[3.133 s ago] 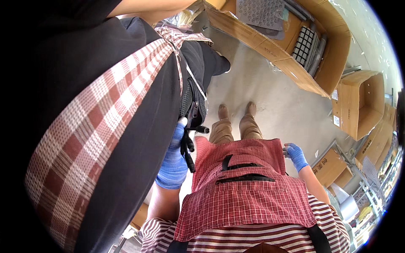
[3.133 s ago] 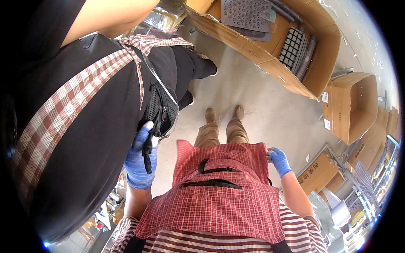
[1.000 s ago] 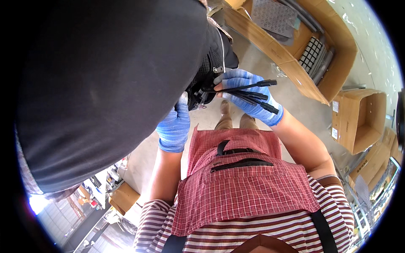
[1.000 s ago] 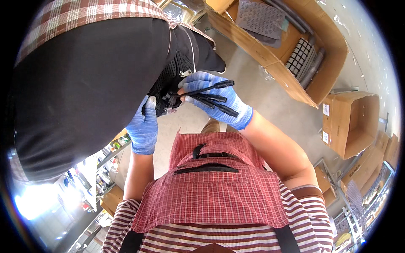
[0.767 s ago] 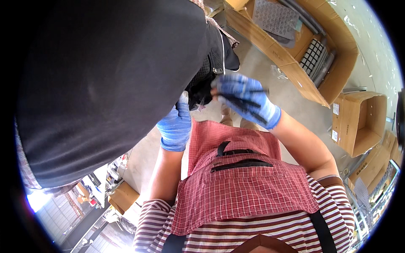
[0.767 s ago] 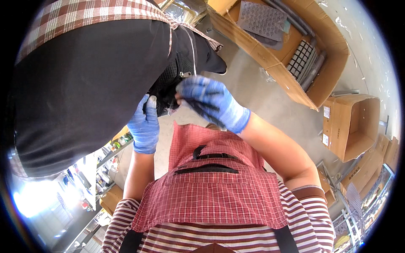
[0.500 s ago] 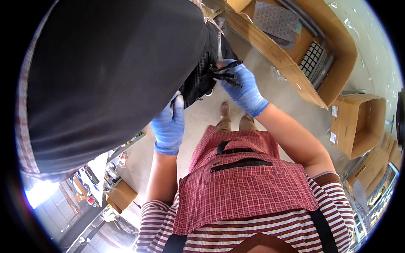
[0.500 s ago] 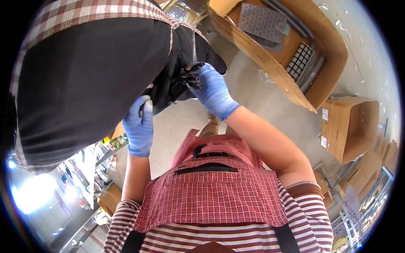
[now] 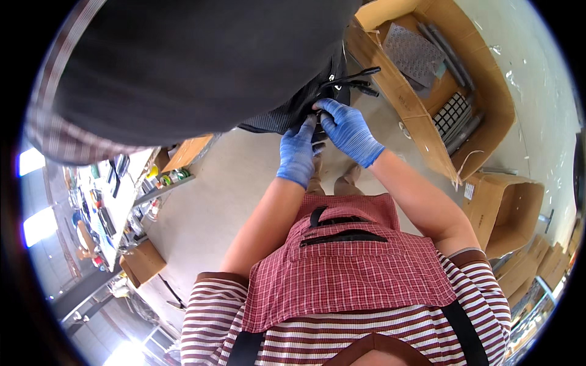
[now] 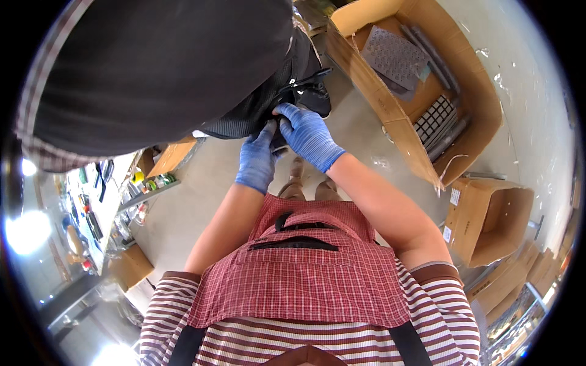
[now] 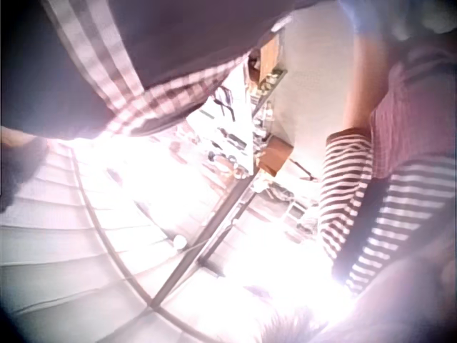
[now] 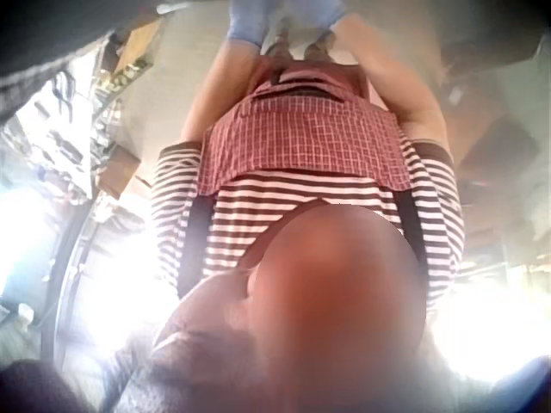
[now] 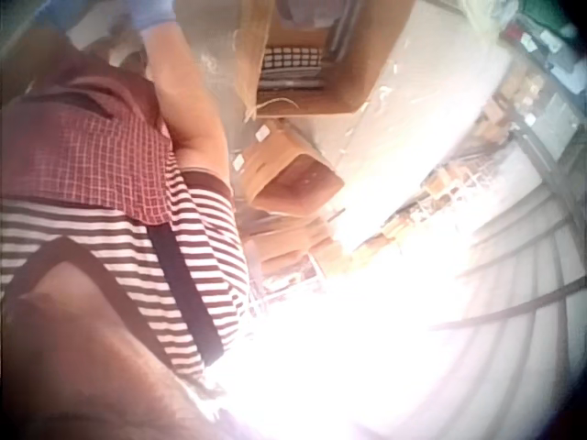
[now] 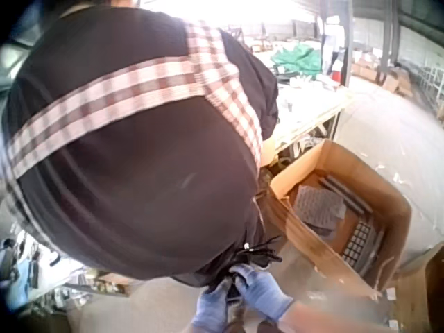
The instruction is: The person rolls a blue bubble wrap sheet into a tube and secures it with tape. They then place the rolled bubble wrap into a clear plastic bag and seal it with tape. The person repeats this process with another sheet of bubble wrap.
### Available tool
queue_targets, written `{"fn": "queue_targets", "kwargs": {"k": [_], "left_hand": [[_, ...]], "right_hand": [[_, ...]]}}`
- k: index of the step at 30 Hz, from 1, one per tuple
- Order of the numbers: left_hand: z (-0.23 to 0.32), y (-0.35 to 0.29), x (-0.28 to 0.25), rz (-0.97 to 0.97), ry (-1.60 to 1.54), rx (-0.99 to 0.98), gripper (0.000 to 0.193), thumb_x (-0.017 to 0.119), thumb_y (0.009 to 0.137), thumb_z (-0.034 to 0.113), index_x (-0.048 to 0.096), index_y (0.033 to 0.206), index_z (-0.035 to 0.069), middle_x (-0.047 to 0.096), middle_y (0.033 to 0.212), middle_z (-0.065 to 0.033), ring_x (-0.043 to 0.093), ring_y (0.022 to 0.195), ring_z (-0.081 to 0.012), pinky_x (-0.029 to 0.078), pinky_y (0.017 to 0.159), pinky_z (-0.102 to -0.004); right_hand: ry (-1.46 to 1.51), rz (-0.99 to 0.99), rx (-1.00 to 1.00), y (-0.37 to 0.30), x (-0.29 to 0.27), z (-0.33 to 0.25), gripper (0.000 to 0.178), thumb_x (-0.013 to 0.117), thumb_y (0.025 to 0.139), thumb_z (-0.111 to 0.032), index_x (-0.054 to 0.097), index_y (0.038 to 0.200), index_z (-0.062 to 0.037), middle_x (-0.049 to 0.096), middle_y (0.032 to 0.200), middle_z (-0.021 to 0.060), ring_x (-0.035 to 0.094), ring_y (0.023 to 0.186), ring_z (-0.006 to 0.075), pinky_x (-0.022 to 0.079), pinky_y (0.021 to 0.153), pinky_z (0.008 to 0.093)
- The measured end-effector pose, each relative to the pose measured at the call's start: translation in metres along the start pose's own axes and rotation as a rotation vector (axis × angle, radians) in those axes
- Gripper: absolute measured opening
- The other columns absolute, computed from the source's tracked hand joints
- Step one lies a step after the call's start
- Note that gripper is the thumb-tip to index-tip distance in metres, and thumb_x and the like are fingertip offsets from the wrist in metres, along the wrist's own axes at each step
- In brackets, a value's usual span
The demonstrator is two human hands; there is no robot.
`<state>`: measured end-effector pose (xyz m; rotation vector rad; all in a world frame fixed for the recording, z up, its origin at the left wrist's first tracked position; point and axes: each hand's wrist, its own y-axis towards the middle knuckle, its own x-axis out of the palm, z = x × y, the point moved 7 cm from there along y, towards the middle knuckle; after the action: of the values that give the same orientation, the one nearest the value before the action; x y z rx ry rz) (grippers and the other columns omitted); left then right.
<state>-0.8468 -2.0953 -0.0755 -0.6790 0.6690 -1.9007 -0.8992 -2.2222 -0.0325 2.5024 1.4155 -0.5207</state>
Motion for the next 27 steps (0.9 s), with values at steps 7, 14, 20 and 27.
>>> {"fn": "queue_targets", "kwargs": {"k": [7,14,20,27], "left_hand": [[-0.003,0.013,0.017,0.101,0.022,0.189,0.03,0.072,0.087,0.034,0.065,0.095,0.006,0.063,0.074,-0.0026,0.056,0.054,-0.0111,0.045,0.049,-0.0254],[-0.013,0.015,0.029,0.036,-0.148,0.074,0.028,0.068,0.092,0.033,0.064,0.09,0.006,0.063,0.072,-0.004,0.056,0.053,-0.0132,0.044,0.045,-0.0275],[0.003,0.01,0.011,-0.015,0.263,0.463,0.028,0.063,0.094,0.029,0.068,0.092,0.002,0.067,0.071,-0.0097,0.064,0.062,-0.0202,0.049,0.057,-0.0326],[0.061,-0.038,-0.022,0.157,1.803,0.733,0.023,0.049,0.095,0.022,0.067,0.09,0.008,0.069,0.087,-0.0187,0.069,0.079,-0.0345,0.056,0.073,-0.0444]], "right_hand": [[-0.069,-0.073,0.002,0.009,-0.009,-0.005,0.025,0.055,0.092,-0.011,0.066,0.113,-0.0037,0.069,0.101,0.0181,0.067,0.094,0.0333,0.053,0.085,0.0373],[0.288,-0.174,0.345,0.008,-0.008,0.014,0.026,0.063,0.092,-0.028,0.071,0.109,-0.0082,0.066,0.08,0.0024,0.055,0.066,0.0082,0.047,0.061,0.0245],[0.08,-0.112,0.099,0.008,-0.008,0.015,0.027,0.061,0.093,-0.025,0.068,0.111,-0.0065,0.069,0.083,0.0104,0.064,0.07,0.0199,0.052,0.066,0.0312],[-0.435,-0.208,-0.061,0.009,0.005,-0.003,0.022,0.06,0.093,-0.025,0.067,0.104,-0.0082,0.068,0.093,0.0167,0.065,0.091,0.0357,0.052,0.081,0.0435]]}}
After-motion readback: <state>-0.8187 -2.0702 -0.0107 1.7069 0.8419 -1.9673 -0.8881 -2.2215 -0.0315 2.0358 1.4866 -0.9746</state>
